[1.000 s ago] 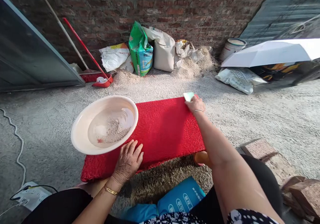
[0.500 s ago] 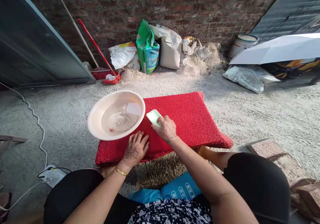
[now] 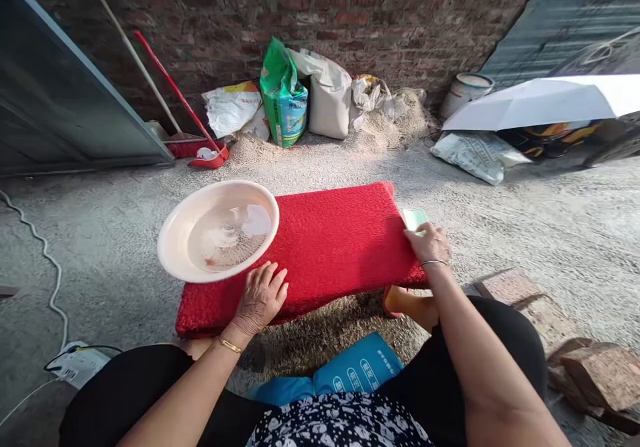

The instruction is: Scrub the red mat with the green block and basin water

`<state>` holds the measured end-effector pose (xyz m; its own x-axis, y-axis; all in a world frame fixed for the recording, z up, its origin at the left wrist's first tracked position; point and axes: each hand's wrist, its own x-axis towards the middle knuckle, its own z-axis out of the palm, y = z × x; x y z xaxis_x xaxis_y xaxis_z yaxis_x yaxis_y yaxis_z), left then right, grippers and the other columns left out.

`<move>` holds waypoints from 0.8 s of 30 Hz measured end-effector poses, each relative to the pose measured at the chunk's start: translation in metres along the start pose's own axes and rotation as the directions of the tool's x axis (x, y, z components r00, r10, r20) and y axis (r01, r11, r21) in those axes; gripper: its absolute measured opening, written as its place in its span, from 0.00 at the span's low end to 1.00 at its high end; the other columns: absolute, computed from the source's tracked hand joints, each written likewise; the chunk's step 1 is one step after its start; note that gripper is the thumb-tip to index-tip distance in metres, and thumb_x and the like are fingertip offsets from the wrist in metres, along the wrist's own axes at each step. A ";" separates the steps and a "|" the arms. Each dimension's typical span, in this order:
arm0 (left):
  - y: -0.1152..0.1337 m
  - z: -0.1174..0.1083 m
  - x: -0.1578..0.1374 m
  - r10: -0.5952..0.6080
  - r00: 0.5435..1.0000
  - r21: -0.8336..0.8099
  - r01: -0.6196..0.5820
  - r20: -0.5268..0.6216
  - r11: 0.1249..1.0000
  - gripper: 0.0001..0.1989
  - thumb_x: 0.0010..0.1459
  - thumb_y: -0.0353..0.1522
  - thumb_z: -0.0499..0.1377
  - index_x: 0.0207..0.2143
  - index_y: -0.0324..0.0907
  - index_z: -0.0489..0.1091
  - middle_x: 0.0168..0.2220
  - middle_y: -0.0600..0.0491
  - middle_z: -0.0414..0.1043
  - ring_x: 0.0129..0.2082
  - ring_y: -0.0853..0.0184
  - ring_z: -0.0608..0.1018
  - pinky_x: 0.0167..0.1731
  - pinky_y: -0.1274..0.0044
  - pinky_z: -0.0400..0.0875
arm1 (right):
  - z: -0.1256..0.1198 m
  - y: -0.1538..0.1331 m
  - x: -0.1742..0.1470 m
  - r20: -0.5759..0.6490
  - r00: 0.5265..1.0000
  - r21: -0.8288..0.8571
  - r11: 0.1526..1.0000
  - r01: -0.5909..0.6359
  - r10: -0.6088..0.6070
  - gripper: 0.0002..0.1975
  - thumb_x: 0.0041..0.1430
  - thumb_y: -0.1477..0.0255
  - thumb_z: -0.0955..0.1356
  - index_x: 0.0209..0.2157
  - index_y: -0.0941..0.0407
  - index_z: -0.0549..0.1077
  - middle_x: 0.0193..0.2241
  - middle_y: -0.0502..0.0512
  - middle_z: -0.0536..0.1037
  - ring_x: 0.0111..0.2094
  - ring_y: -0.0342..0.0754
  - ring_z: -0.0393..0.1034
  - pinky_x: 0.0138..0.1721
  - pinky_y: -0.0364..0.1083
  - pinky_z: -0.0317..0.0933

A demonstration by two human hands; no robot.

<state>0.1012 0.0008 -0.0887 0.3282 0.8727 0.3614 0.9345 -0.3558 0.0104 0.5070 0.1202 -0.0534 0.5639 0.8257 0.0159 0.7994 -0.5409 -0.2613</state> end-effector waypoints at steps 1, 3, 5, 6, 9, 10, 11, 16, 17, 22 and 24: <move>0.000 0.000 0.000 0.000 1.000 0.000 0.000 -0.002 1.000 0.16 0.61 0.35 0.52 0.49 0.41 0.70 0.50 0.43 0.69 0.53 0.54 0.67 0.53 0.62 0.60 | -0.005 0.008 0.005 -0.027 0.999 0.000 0.999 -0.039 0.039 0.21 0.51 0.48 0.65 0.36 0.49 0.74 0.38 0.61 0.69 0.35 0.54 0.66 0.35 0.53 0.57; 0.000 0.000 0.000 0.002 1.000 0.001 -0.002 -0.003 1.000 0.16 0.61 0.35 0.52 0.48 0.40 0.70 0.50 0.43 0.69 0.53 0.54 0.67 0.53 0.62 0.59 | -0.010 0.007 0.004 -0.068 0.995 0.035 0.997 -0.074 0.076 0.21 0.50 0.49 0.66 0.36 0.50 0.74 0.38 0.62 0.69 0.36 0.55 0.67 0.36 0.53 0.57; 0.001 0.000 0.000 0.003 1.000 0.003 -0.003 0.000 1.000 0.16 0.61 0.35 0.52 0.49 0.41 0.70 0.51 0.42 0.69 0.53 0.54 0.67 0.53 0.62 0.59 | -0.008 -0.019 -0.013 -0.072 0.997 0.111 0.994 -0.016 0.024 0.20 0.49 0.51 0.67 0.36 0.51 0.74 0.37 0.59 0.69 0.35 0.52 0.67 0.36 0.51 0.57; 0.001 0.000 -0.001 0.003 1.000 0.003 -0.003 0.003 1.000 0.16 0.61 0.35 0.52 0.49 0.41 0.70 0.51 0.43 0.68 0.54 0.54 0.67 0.53 0.62 0.59 | -0.004 -0.040 -0.026 -0.061 0.998 0.150 0.988 0.044 -0.035 0.20 0.49 0.51 0.67 0.36 0.51 0.74 0.37 0.57 0.69 0.35 0.50 0.67 0.36 0.50 0.57; 0.001 -0.001 0.000 0.000 1.000 0.005 -0.001 0.015 1.000 0.16 0.61 0.35 0.52 0.49 0.41 0.70 0.51 0.42 0.68 0.54 0.53 0.67 0.53 0.61 0.60 | 0.016 -0.119 -0.076 0.032 0.958 0.229 0.935 0.271 -0.286 0.20 0.49 0.50 0.66 0.36 0.49 0.73 0.37 0.52 0.69 0.33 0.47 0.67 0.34 0.46 0.57; 0.001 -0.001 0.000 -0.001 1.000 0.005 0.001 0.021 1.000 0.16 0.61 0.35 0.52 0.49 0.41 0.70 0.51 0.42 0.68 0.54 0.53 0.67 0.53 0.61 0.60 | 0.024 -0.145 -0.093 0.063 0.931 0.237 0.911 0.337 -0.360 0.20 0.50 0.49 0.66 0.36 0.49 0.73 0.37 0.52 0.69 0.32 0.46 0.67 0.34 0.45 0.57; 0.001 -0.002 0.000 -0.002 1.000 0.004 0.002 0.028 1.000 0.16 0.61 0.35 0.52 0.49 0.41 0.70 0.51 0.42 0.69 0.54 0.53 0.67 0.53 0.61 0.60 | 0.032 -0.169 -0.109 0.092 0.898 0.245 0.883 0.399 -0.431 0.20 0.51 0.49 0.65 0.36 0.49 0.73 0.37 0.52 0.69 0.32 0.46 0.67 0.34 0.45 0.57; 0.001 -0.004 0.001 -0.009 0.999 -0.005 0.010 0.052 1.000 0.16 0.61 0.36 0.52 0.49 0.42 0.70 0.51 0.42 0.69 0.53 0.54 0.68 0.52 0.62 0.61 | 0.058 -0.230 -0.147 0.152 0.766 0.205 0.779 0.593 -0.624 0.20 0.55 0.50 0.64 0.40 0.49 0.73 0.38 0.53 0.69 0.33 0.46 0.67 0.35 0.44 0.57; 0.001 -0.004 0.001 -0.010 0.999 -0.005 0.010 0.054 1.000 0.16 0.61 0.36 0.52 0.49 0.41 0.70 0.51 0.42 0.69 0.53 0.54 0.68 0.52 0.61 0.61 | 0.059 -0.230 -0.145 0.148 0.752 0.186 0.765 0.617 -0.642 0.20 0.55 0.51 0.64 0.40 0.50 0.73 0.38 0.54 0.69 0.34 0.46 0.67 0.36 0.44 0.57; 0.001 -0.002 0.001 -0.011 0.999 -0.016 0.012 0.039 1.000 0.16 0.61 0.35 0.52 0.49 0.42 0.70 0.52 0.42 0.68 0.54 0.54 0.67 0.53 0.61 0.60 | 0.051 -0.177 -0.088 0.117 0.855 0.094 0.862 0.498 -0.506 0.21 0.53 0.51 0.65 0.41 0.50 0.73 0.39 0.55 0.69 0.35 0.48 0.68 0.35 0.45 0.56; 0.001 -0.002 0.000 -0.010 0.999 -0.019 0.011 0.032 1.000 0.16 0.61 0.35 0.53 0.49 0.42 0.70 0.51 0.42 0.68 0.55 0.54 0.67 0.54 0.61 0.59 | 0.041 -0.139 -0.053 0.091 0.923 0.074 0.927 0.368 -0.374 0.22 0.52 0.50 0.65 0.41 0.50 0.73 0.39 0.55 0.69 0.34 0.48 0.67 0.35 0.46 0.56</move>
<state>0.1018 0.0003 -0.0871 0.3231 0.8864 0.3315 0.9352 -0.3528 0.0316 0.3570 0.1584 -0.0577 0.2025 0.9790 0.0245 0.9331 -0.1853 -0.3082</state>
